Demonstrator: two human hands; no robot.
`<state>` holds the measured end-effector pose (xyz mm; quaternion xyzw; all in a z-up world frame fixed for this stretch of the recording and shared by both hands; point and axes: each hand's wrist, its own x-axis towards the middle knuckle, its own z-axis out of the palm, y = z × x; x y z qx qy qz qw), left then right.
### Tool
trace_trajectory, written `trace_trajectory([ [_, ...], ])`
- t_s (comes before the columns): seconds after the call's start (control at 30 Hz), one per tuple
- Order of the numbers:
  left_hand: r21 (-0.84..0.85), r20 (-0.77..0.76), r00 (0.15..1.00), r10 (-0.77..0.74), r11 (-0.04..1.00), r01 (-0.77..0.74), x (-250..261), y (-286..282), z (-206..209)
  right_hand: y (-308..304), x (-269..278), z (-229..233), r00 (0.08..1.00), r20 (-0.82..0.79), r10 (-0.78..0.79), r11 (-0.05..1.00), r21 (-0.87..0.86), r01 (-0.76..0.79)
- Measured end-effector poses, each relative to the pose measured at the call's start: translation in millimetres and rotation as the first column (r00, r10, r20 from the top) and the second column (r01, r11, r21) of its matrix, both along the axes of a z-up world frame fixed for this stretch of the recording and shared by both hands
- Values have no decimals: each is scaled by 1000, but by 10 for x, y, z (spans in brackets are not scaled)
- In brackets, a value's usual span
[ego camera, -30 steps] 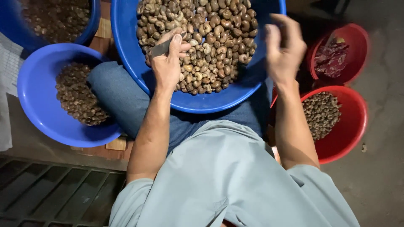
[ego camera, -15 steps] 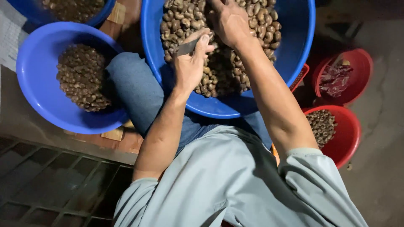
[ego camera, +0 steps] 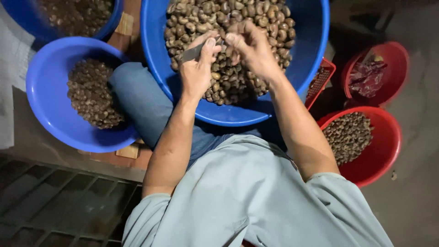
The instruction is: Manually peeling nuts using a small knife and sorting them into different plastic bowls while sitting on the floor.
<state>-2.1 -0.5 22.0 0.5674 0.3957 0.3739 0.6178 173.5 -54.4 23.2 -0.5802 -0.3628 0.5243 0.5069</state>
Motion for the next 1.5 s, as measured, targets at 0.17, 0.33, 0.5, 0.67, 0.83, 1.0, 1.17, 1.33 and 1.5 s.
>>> trace_trajectory([
  [0.17, 38, -14, 995, -102, 994, 102, 29, -38, 96, -261, -69, 18, 987, -131, -91, 996, -17, 89],
  [0.33, 70, 22, 989, -145, 987, 143, 22, -60, 112, -351, -110, 78, 986, -134, -100, 994, 34, 106],
  [0.5, 146, 32, 972, -235, 963, 228, 6, -41, 67, -359, -151, 92, 994, 13, -110, 990, 96, 108],
  [0.67, 128, 2, 975, -222, 967, 220, 0, -38, 80, -355, -215, 193, 959, 242, -150, 983, 145, 117],
  [0.83, 131, 88, 965, -248, 963, 236, -1, -23, -28, -335, -243, 174, 912, 371, -177, 972, 209, 103],
  [1.0, 144, -48, 983, -176, 973, 181, 0, -25, -5, -350, -235, 87, 830, 527, -182, 974, 213, 79],
  [1.17, 91, 58, 967, -247, 966, 241, 4, -34, -9, -365, -257, 169, 834, 511, -211, 966, 237, 99],
  [1.33, -9, 71, 969, -235, 972, 236, -9, -28, 71, -357, -259, 197, 795, 553, -248, 957, 269, 112],
  [1.5, 9, 141, 965, -221, 975, 222, 24, -15, 22, -357, -266, 227, 828, 510, -232, 958, 269, 103],
])
